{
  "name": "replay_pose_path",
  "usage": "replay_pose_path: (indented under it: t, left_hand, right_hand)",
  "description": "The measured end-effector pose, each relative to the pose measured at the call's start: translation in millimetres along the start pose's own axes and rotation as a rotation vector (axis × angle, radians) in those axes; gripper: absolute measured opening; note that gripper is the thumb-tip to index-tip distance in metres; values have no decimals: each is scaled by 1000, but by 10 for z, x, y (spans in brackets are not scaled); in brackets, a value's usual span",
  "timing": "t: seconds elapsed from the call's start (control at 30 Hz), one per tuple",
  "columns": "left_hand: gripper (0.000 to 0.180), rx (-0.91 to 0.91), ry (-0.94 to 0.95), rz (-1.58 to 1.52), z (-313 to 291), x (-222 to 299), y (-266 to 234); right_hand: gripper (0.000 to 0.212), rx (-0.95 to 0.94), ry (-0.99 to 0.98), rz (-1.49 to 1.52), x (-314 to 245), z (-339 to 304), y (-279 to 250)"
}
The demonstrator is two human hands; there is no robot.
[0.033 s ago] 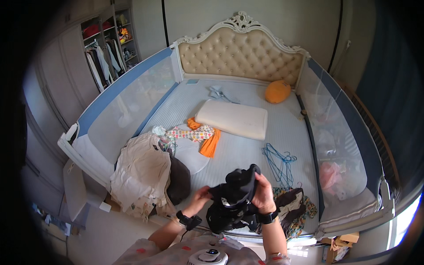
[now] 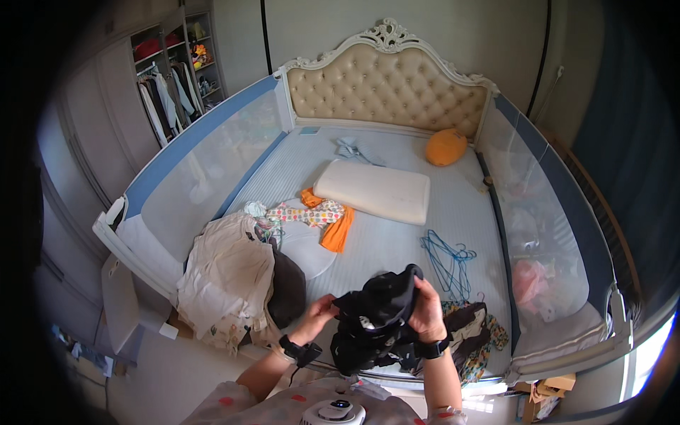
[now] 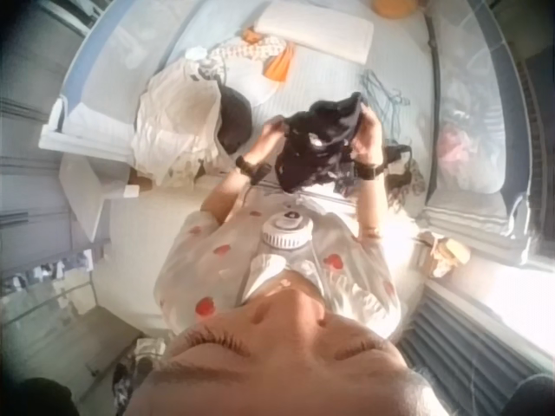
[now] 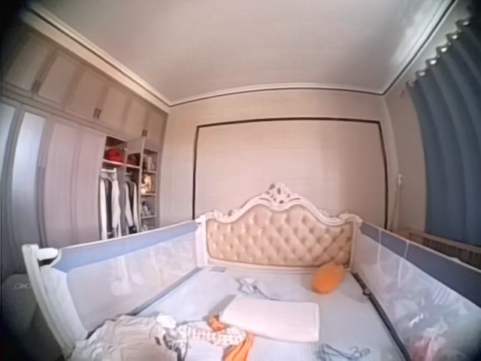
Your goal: Folding various items of clothing on a bed.
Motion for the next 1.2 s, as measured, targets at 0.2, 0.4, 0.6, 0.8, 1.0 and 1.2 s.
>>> replay_pose_path:
  t: [0.2,0.4,0.6,0.8,1.0,1.2]
  left_hand:
    - [11,37,41,26,10,816,-123]
    - [11,-202,32,180,161,1073,313]
    - [35,39,333,746,210,1239,481]
    - [53,95,-60,471,-80,-90,163]
    - [50,25,12,353,-215,-227,414]
    - [22,447,-225,978,-322,-290,-503]
  right_hand:
    - [18,272,-77,-314,-379,-259,-780]
    - [57,-139,-66,-1584,251,-146,354]
    - [20,-118,179,-1146,516,26,122]
    - [36,-92,154,-286,598,-13,237]
    - [32,-32,82,-124,516,-47,145]
    - [34,66,44,-98,273,-241,20]
Point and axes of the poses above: each hand's wrist, its own z-axis towards the middle knuckle, its own y-axis out of the palm, x = y × z, the point moved 8 cm from there along z, towards the middle knuckle, and after that the axes turned 14 degrees about -x, right-handed, at the moved point
